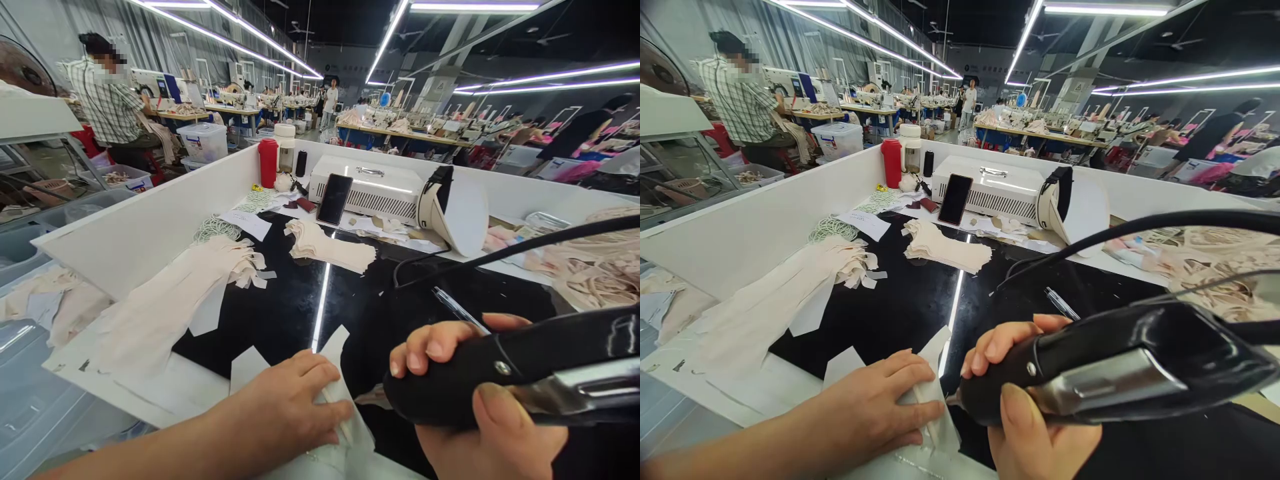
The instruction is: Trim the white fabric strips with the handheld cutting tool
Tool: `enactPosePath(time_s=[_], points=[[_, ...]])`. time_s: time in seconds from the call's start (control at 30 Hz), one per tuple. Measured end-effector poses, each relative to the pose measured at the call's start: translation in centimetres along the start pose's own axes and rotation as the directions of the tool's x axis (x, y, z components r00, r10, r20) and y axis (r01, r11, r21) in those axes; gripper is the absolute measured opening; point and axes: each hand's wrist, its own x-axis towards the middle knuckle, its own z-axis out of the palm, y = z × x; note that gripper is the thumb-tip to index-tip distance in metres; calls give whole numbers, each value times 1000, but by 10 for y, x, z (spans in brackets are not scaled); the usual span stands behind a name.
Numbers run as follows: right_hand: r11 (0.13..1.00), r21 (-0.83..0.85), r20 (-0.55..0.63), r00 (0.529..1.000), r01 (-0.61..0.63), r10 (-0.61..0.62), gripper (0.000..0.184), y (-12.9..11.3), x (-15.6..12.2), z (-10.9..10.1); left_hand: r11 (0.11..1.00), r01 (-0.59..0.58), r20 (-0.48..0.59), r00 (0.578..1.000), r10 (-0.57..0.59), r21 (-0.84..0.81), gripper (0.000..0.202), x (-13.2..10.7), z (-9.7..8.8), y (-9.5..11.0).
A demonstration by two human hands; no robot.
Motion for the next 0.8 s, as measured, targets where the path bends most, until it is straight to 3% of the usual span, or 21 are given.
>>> enactPosePath(time_s=[0.4, 0.6, 0.8], points=[[999, -37, 46, 999, 6, -5, 35, 6, 0, 2, 1000, 10, -27, 1000, -10, -27, 41, 4, 0, 5], [999, -29, 7, 1000, 13, -13, 37, 11, 4, 7, 999, 15, -36, 999, -17, -33, 39, 1, 2, 2], [999, -37, 56, 998, -12, 14, 34, 11, 2, 9, 999, 43, -117, 992, -39, 33, 45, -1, 12, 13]])
